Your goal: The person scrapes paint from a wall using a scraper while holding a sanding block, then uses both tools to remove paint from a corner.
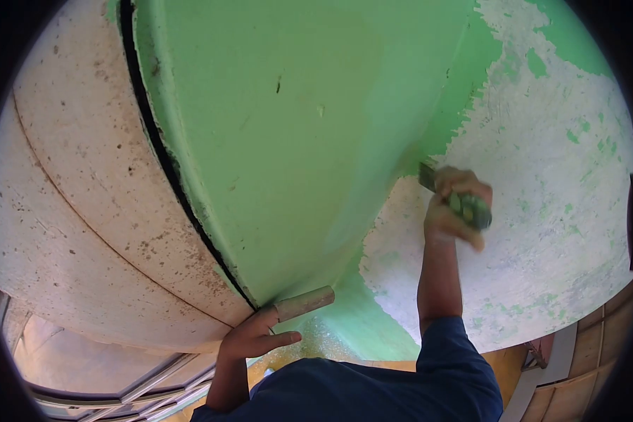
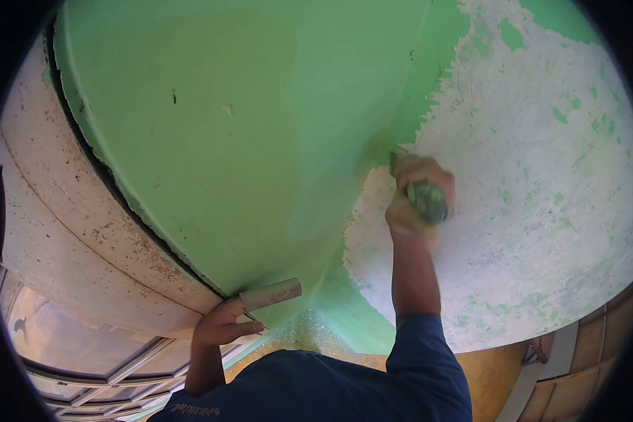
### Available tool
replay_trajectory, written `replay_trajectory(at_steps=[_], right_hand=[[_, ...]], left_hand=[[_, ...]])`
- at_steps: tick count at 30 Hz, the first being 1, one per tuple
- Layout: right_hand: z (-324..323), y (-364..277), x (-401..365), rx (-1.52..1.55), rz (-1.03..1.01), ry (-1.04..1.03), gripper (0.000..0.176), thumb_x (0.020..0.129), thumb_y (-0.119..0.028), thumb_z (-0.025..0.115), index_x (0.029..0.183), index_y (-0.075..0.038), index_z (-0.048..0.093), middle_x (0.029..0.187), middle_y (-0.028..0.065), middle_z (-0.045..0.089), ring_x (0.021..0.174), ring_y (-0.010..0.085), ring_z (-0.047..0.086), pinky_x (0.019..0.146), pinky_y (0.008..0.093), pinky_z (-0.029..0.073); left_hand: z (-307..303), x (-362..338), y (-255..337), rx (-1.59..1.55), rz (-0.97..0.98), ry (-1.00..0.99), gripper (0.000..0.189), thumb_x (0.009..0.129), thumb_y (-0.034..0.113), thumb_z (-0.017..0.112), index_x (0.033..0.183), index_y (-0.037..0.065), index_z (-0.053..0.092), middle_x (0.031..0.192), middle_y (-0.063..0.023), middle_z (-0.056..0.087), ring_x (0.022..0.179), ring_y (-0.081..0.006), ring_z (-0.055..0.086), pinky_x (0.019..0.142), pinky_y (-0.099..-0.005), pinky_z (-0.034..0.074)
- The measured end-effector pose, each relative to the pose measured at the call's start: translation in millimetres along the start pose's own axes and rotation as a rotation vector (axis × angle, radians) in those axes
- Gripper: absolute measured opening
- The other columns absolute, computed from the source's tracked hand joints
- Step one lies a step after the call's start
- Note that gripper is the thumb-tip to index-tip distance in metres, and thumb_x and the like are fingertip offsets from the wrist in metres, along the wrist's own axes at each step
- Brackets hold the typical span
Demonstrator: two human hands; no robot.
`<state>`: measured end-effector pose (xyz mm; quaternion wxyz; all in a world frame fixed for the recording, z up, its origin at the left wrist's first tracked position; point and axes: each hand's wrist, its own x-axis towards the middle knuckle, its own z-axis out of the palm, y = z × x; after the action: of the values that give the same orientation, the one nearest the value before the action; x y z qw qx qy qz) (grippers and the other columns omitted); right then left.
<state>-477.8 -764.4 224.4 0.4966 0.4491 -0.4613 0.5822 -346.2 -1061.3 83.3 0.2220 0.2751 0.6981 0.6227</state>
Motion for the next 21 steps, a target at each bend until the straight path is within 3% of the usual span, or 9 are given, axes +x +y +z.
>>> replay_trajectory(at_steps=[2, 4, 7, 8, 10, 11, 13, 15, 21], right_hand=[[7, -24, -3, -0.157, -0.120, -0.070, 0.021, 0.086, -0.022, 0.060, 0.085, -0.007, 0.045, 0.063, 0.0083, 0.046, 0.055, 0.0194, 0.046, 0.053, 0.0318, 0.039], [10, -23, -4, -0.037, -0.181, 0.017, 0.029, 0.083, -0.028, 0.063, 0.083, -0.006, 0.045, 0.062, 0.0083, 0.046, 0.055, 0.0194, 0.046, 0.051, 0.0319, 0.038], [2, -1, -5, -0.181, -0.090, 0.138, 0.089, 0.055, -0.089, 0.027, 0.084, -0.006, 0.043, 0.060, 0.0071, 0.041, 0.050, 0.0172, 0.035, 0.048, 0.0321, 0.030], [-1, 0, -8, -0.181, -0.093, 0.137, 0.089, 0.055, -0.089, 0.027, 0.084, -0.006, 0.043, 0.060, 0.0071, 0.041, 0.050, 0.0172, 0.035, 0.048, 0.0321, 0.030], [-2, -5, -15, -0.152, -0.143, 0.077, 0.089, 0.054, -0.089, 0.028, 0.084, -0.006, 0.043, 0.060, 0.0073, 0.041, 0.050, 0.0171, 0.035, 0.049, 0.0318, 0.030], [3, -20, -8, -0.181, -0.203, -0.021, 0.090, 0.054, -0.089, 0.030, 0.085, -0.006, 0.044, 0.061, 0.0078, 0.043, 0.050, 0.0169, 0.034, 0.049, 0.0317, 0.030], [-6, -15, -6, -0.228, -0.163, -0.025, 0.090, 0.054, -0.089, 0.029, 0.085, -0.006, 0.043, 0.061, 0.0078, 0.043, 0.050, 0.0169, 0.034, 0.049, 0.0317, 0.030], [0, -4, -5, -0.236, -0.109, 0.067, 0.091, 0.054, -0.089, 0.028, 0.085, -0.005, 0.043, 0.061, 0.0078, 0.043, 0.049, 0.0174, 0.035, 0.049, 0.0318, 0.030], [-6, -15, -4, -0.184, -0.184, -0.001, 0.091, 0.055, -0.089, 0.027, 0.085, -0.005, 0.043, 0.061, 0.0073, 0.043, 0.050, 0.0175, 0.037, 0.049, 0.0319, 0.032]], left_hand=[[-1, 1, 0, -0.007, 0.002, 0.021, 0.061, 0.084, 0.025, 0.062, 0.131, -0.003, 0.036, 0.131, -0.0150, 0.043, 0.123, -0.0228, 0.037, 0.102, -0.0329, 0.027], [0, 1, 0, 0.051, 0.059, 0.038, 0.061, 0.083, 0.025, 0.063, 0.131, -0.003, 0.036, 0.131, -0.0156, 0.043, 0.123, -0.0230, 0.037, 0.102, -0.0329, 0.027], [-2, 2, 5, 0.074, 0.051, 0.010, 0.062, 0.083, 0.026, 0.063, 0.131, -0.003, 0.036, 0.131, -0.0158, 0.043, 0.123, -0.0232, 0.037, 0.102, -0.0328, 0.027], [-1, 3, 4, 0.075, 0.054, 0.009, 0.062, 0.083, 0.026, 0.063, 0.131, -0.003, 0.036, 0.131, -0.0158, 0.043, 0.123, -0.0232, 0.037, 0.102, -0.0328, 0.027], [0, 2, 2, 0.066, 0.049, 0.054, 0.055, 0.080, 0.011, 0.064, 0.128, -0.003, 0.041, 0.130, -0.0129, 0.045, 0.122, -0.0215, 0.037, 0.102, -0.0331, 0.026], [-1, 2, 3, 0.067, 0.051, 0.059, 0.055, 0.080, 0.011, 0.064, 0.128, -0.003, 0.041, 0.130, -0.0129, 0.045, 0.122, -0.0215, 0.037, 0.102, -0.0331, 0.026], [-1, 2, 5, 0.096, 0.074, 0.031, 0.062, 0.083, 0.026, 0.063, 0.131, -0.003, 0.036, 0.131, -0.0154, 0.043, 0.122, -0.0228, 0.037, 0.102, -0.0324, 0.027], [-2, 0, -3, 0.085, 0.041, 0.016, 0.062, 0.083, 0.026, 0.063, 0.131, -0.003, 0.036, 0.131, -0.0153, 0.043, 0.123, -0.0227, 0.037, 0.102, -0.0323, 0.027], [-1, 3, 2, 0.073, 0.075, 0.036, 0.058, 0.082, 0.019, 0.063, 0.130, -0.003, 0.038, 0.131, -0.0137, 0.044, 0.122, -0.0218, 0.036, 0.102, -0.0326, 0.027]])
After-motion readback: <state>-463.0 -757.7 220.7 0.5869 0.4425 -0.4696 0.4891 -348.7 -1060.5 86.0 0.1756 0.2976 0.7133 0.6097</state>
